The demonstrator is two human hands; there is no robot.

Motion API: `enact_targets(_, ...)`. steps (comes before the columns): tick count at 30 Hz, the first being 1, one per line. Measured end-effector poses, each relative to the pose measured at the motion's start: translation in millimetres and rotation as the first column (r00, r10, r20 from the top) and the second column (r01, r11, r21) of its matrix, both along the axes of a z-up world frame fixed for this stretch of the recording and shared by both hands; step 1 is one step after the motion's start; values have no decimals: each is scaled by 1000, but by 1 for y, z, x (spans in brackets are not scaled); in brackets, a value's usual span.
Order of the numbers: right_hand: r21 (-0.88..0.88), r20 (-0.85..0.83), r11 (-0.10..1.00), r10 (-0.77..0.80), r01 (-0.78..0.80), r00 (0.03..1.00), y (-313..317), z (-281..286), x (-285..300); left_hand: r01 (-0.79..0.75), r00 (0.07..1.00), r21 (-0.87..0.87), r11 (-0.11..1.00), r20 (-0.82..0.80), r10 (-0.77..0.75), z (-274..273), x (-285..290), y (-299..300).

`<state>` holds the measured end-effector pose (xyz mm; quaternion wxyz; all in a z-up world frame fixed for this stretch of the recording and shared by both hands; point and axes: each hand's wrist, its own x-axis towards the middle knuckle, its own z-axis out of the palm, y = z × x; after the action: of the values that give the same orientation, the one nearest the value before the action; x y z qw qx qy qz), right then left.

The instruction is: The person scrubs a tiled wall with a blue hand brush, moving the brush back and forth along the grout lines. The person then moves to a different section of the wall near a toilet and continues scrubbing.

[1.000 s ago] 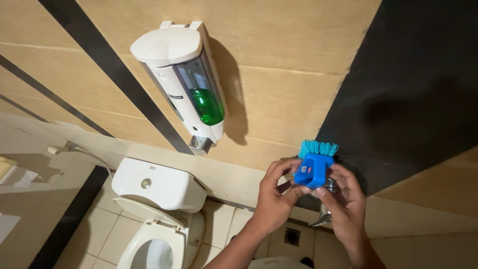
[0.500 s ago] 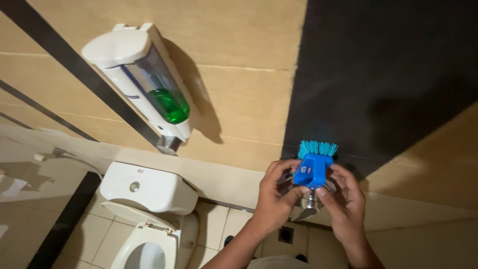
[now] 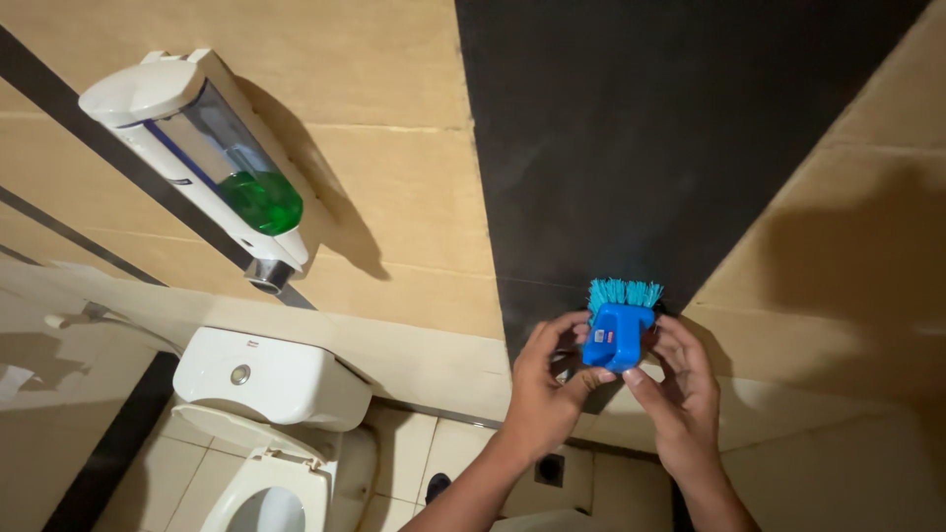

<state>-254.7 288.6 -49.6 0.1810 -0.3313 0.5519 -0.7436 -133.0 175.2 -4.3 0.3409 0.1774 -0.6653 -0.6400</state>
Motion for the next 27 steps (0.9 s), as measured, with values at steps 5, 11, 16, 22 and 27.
enact_targets(5, 20, -1, 1000, 13, -13, 1000, 10, -7, -12, -9, 998, -49, 999, 54, 12, -3, -7, 11)
enact_targets(11, 12, 31, 999, 41, -42, 999, 13, -15, -16, 1, 999, -58, 998, 47, 2, -3, -8, 13)
enact_targets(16, 32, 57, 998, 50, -52, 997, 7, -24, -16, 24, 997, -45, 999, 69, -21, -2, -3, 4)
enact_targets(22, 31, 51, 999, 40, -42, 998, -7, -23, -6, 51, 998, 32, 998, 26, -52, -12, 5, -13)
enact_targets(27, 26, 38, 999, 41, -42, 998, -24, -10, 10, 110, 993, 120, 987, -51, -104, -25, 16, -30)
